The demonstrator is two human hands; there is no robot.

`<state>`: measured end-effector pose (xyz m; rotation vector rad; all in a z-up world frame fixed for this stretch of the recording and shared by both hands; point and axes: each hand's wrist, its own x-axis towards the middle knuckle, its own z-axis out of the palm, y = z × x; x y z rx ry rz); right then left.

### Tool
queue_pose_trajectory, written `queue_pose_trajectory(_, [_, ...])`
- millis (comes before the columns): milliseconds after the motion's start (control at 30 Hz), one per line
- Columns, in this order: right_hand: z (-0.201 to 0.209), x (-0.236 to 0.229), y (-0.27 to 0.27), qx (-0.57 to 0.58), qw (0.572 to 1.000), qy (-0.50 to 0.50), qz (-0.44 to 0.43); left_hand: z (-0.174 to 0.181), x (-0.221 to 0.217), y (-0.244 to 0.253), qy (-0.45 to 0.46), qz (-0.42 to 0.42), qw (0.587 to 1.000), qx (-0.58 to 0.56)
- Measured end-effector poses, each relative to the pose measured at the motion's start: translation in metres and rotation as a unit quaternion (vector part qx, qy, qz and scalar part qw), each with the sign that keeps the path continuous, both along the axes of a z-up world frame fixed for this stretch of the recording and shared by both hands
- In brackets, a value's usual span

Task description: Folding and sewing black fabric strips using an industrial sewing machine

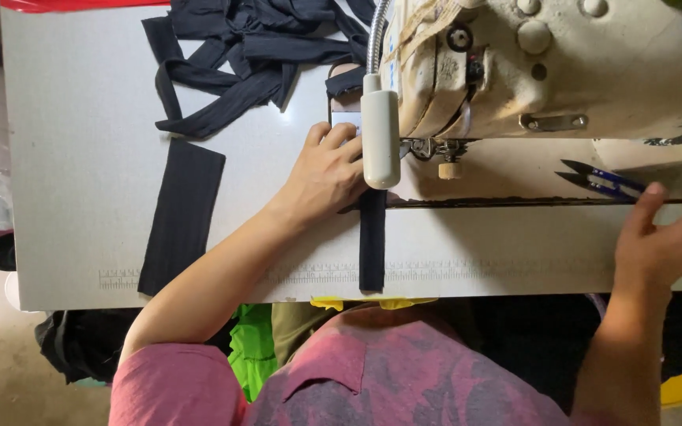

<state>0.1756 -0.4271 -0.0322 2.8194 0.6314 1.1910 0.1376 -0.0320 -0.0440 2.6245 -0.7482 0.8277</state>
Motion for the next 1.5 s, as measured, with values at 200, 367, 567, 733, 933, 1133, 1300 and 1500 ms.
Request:
queue_pose_trajectory(200, [0.000,-0.004,0.002,-0.018,0.999,0.039,-0.018,-0.003,0.001,-0.001,0.002,0.008,1.000,0.003])
queue_pose_trajectory(367, [-0.012,0.008,-0.013,-0.030,0.997,-0.048,0.045,-0.002,0.002,0.000,0.000,0.005,1.000,0.012])
queue_pose_trajectory(567, [0.003,-0.034,0.092,0.172,0.971,0.062,0.155,0.011,0.002,0.013,-0.002,-0.065,0.997,-0.030])
queue_pose_trajectory(733, [-0.001,-0.058,0.189,0.017,0.926,0.205,0.317,-0.013,-0.001,0.008,-0.008,-0.041,0.999,-0.020])
queue_pose_trajectory(933, [-0.003,-0.053,0.197,-0.087,0.920,0.197,0.328,-0.013,-0.002,0.009,0.005,0.003,1.000,-0.004])
queue_pose_trajectory(1133, [-0.011,-0.018,0.203,-0.073,0.924,0.195,0.320,-0.030,0.031,0.017,-0.069,0.067,0.995,0.031])
queue_pose_trajectory(1300, [-0.004,-0.005,0.205,-0.068,0.927,0.206,0.305,-0.024,0.052,0.021,-0.099,0.071,0.991,0.056])
queue_pose_trajectory(1500, [0.001,-0.033,0.163,0.011,0.928,0.224,0.297,0.007,-0.033,-0.010,0.076,-0.069,0.992,-0.080])
